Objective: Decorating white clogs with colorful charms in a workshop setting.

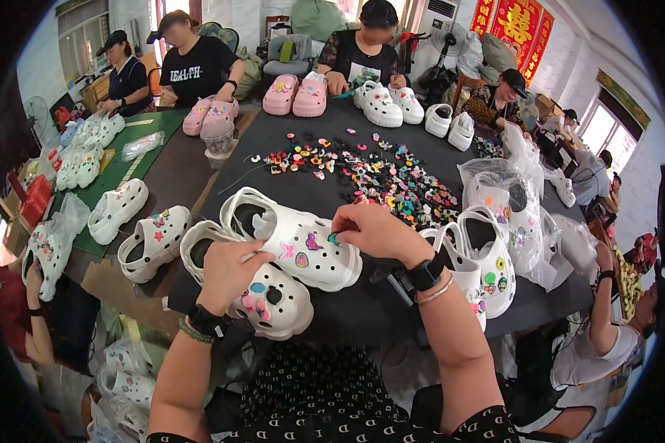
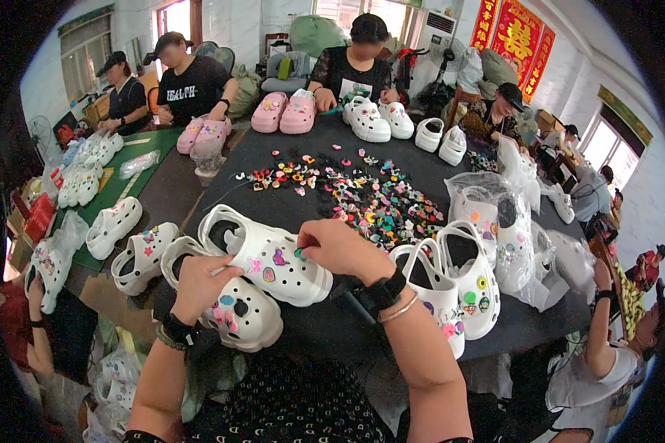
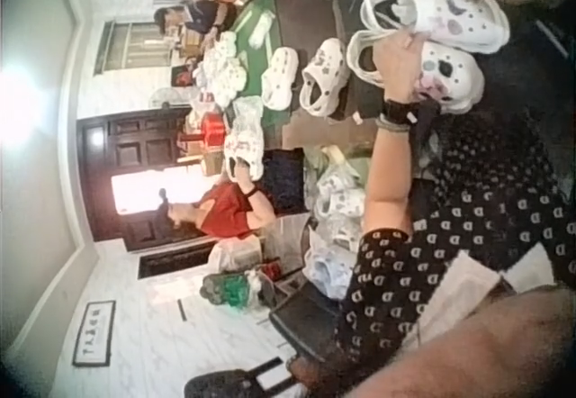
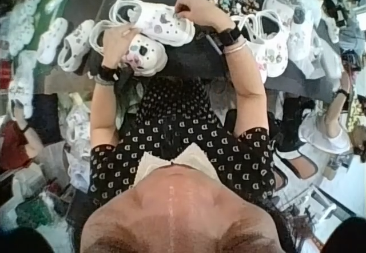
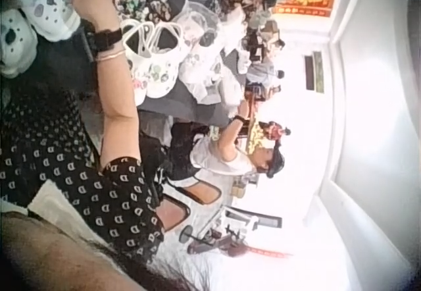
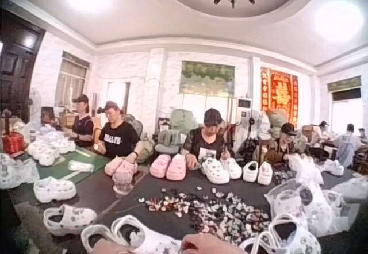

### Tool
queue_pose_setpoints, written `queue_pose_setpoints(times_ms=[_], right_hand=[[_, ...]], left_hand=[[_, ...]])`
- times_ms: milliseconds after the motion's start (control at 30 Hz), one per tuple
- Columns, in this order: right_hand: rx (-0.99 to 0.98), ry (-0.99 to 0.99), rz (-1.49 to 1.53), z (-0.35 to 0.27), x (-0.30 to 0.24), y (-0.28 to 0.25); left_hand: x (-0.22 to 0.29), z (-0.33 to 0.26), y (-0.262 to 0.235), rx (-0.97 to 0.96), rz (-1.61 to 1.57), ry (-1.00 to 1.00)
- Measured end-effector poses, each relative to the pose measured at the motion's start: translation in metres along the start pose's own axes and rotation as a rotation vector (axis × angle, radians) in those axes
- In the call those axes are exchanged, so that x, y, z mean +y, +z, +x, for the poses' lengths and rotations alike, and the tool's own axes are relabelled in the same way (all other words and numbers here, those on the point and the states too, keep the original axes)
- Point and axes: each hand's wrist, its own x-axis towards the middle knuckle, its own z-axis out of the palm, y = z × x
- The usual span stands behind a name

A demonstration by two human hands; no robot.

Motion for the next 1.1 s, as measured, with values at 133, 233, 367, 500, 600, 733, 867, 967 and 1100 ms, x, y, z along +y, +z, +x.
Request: queue_pose_setpoints(times_ms=[133,233,367,500,600,733,867,967,1100], right_hand=[[0.007,-0.081,-0.092,0.005,0.005,0.012],[0.009,-0.044,-0.083,0.008,0.005,0.010],[-0.027,0.013,-0.019,0.006,-0.006,0.002],[-0.080,-0.007,-0.017,0.000,-0.013,0.003],[-0.058,-0.009,-0.004,-0.005,-0.018,0.011],[0.056,-0.084,-0.094,-0.003,-0.011,0.027],[0.058,-0.035,-0.194,0.001,-0.010,0.033],[0.083,-0.038,-0.326,0.008,-0.008,0.031],[-0.007,0.045,-0.323,0.014,-0.018,0.023]], left_hand=[[-0.003,-0.002,0.002,-0.022,-0.059,-0.043],[-0.006,-0.002,0.004,-0.014,-0.068,-0.015],[0.000,0.001,0.000,-0.021,-0.002,-0.008],[0.001,0.000,0.000,-0.029,-0.037,-0.021],[0.004,0.000,-0.002,-0.042,-0.029,-0.036],[0.004,0.001,-0.001,-0.034,-0.010,-0.012],[0.004,0.003,0.000,-0.020,0.020,0.014],[-0.004,0.002,0.003,0.006,-0.009,0.049],[-0.001,0.002,0.002,-0.001,-0.060,0.057]])
